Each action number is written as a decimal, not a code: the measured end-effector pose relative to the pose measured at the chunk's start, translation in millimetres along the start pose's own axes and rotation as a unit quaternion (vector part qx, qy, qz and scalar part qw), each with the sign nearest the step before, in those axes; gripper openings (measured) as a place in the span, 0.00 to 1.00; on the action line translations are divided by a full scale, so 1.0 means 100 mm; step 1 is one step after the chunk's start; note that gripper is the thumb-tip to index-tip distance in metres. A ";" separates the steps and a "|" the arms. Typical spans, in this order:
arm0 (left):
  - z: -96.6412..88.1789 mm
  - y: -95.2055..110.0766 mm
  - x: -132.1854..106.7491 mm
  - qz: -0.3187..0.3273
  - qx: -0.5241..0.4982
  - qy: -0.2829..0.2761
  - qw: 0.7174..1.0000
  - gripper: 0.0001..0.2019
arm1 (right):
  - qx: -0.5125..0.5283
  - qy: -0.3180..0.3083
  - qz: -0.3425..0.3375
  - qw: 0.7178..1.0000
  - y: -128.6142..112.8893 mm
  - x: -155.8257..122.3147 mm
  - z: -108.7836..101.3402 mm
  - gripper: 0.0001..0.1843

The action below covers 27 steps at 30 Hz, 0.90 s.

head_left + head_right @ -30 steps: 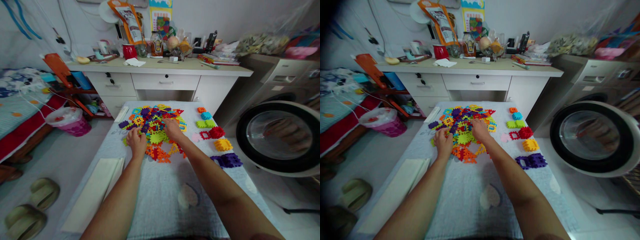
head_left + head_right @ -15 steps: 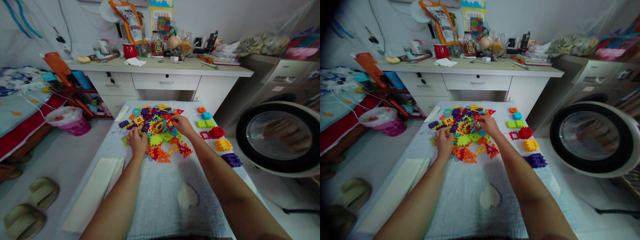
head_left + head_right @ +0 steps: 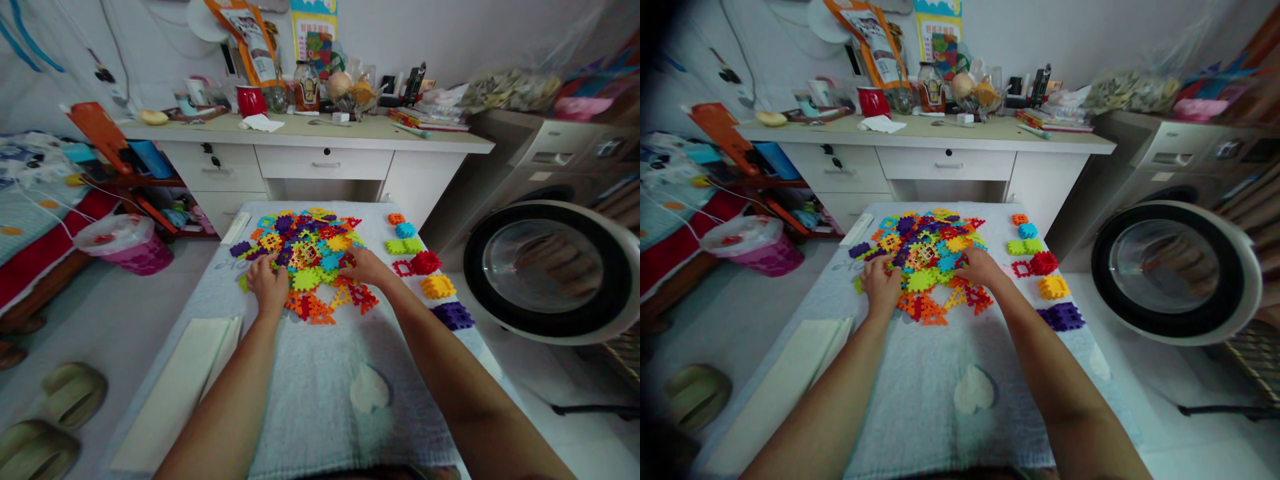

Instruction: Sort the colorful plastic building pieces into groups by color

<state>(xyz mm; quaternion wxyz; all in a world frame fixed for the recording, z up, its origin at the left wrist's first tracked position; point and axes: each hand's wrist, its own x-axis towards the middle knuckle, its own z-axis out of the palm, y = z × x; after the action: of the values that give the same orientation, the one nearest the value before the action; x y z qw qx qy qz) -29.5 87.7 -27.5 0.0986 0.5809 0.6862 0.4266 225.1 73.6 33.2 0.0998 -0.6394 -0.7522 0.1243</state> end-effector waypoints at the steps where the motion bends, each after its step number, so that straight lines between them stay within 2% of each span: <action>1: 0.00 0.00 0.00 -0.001 0.001 -0.001 1.000 0.15 | -0.002 0.000 0.001 1.000 -0.01 -0.01 0.02 0.15; 6: 0.00 0.00 0.01 0.005 0.000 0.000 1.000 0.15 | 0.006 0.041 -0.005 0.999 0.00 -0.14 -0.03 0.26; 8: 0.01 -0.02 0.01 0.006 -0.003 0.002 1.000 0.15 | 0.000 0.041 -0.014 0.999 0.06 -0.26 -0.13 0.24; 10: 0.02 -0.04 0.01 0.006 -0.005 0.000 1.000 0.16 | -0.021 0.022 -0.024 0.999 0.17 -0.41 -0.25 0.23; 14: 0.04 -0.06 0.01 0.008 -0.001 0.000 1.000 0.15 | -0.111 -0.025 -0.028 0.993 0.49 -0.75 -0.46 0.28; 19: 0.05 -0.07 0.01 0.006 0.000 0.005 1.000 0.16 | -0.187 -0.083 -0.031 0.978 0.79 -1.05 -0.54 0.26; 24: 0.06 -0.09 0.02 0.016 -0.004 0.007 1.000 0.16 | -0.218 -0.079 -0.013 0.973 0.88 -1.00 -0.51 0.31; 27: 0.05 -0.10 0.02 0.018 -0.008 0.006 1.000 0.15 | -0.243 -0.068 0.000 0.968 0.89 -0.87 -0.53 0.29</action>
<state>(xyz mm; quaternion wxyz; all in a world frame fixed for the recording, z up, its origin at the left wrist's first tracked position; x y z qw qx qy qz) -33.7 92.7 -36.6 0.0910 0.5899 0.6727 0.4373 338.7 4.8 56.3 -0.1106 -0.6344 -0.7649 -0.0190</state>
